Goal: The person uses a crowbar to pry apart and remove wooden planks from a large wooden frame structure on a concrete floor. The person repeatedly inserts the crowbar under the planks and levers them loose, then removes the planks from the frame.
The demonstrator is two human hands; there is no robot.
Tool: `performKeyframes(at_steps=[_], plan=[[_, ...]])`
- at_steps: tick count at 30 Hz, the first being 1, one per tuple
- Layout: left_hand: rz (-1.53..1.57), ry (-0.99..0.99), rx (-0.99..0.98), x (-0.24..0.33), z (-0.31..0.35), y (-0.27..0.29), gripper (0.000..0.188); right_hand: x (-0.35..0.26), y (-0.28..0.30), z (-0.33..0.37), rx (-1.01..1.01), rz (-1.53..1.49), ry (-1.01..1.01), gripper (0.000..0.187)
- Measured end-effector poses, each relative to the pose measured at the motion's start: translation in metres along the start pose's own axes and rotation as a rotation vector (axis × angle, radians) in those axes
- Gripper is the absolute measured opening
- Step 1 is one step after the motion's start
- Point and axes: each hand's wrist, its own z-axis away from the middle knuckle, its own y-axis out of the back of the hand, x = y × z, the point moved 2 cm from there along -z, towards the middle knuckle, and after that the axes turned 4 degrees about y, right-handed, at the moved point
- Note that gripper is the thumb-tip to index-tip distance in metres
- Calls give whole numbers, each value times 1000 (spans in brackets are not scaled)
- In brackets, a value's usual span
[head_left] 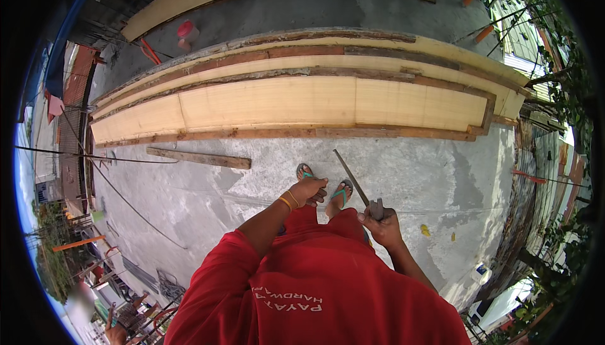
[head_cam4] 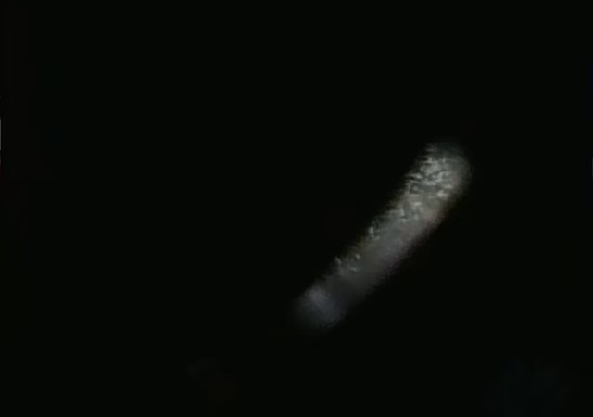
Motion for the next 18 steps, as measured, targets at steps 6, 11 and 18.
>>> performKeyframes(at_steps=[6,11,18], plan=[[869,172,-106,-1,-73,-43,37,0,-20,47,-180,-206,48,22],[1053,167,62,-38,-140,-42,27,49,-61,62,59,-283,-21,9],[873,260,246,-106,-211,9,21,173,-157,83,256,-9,-260,30]])
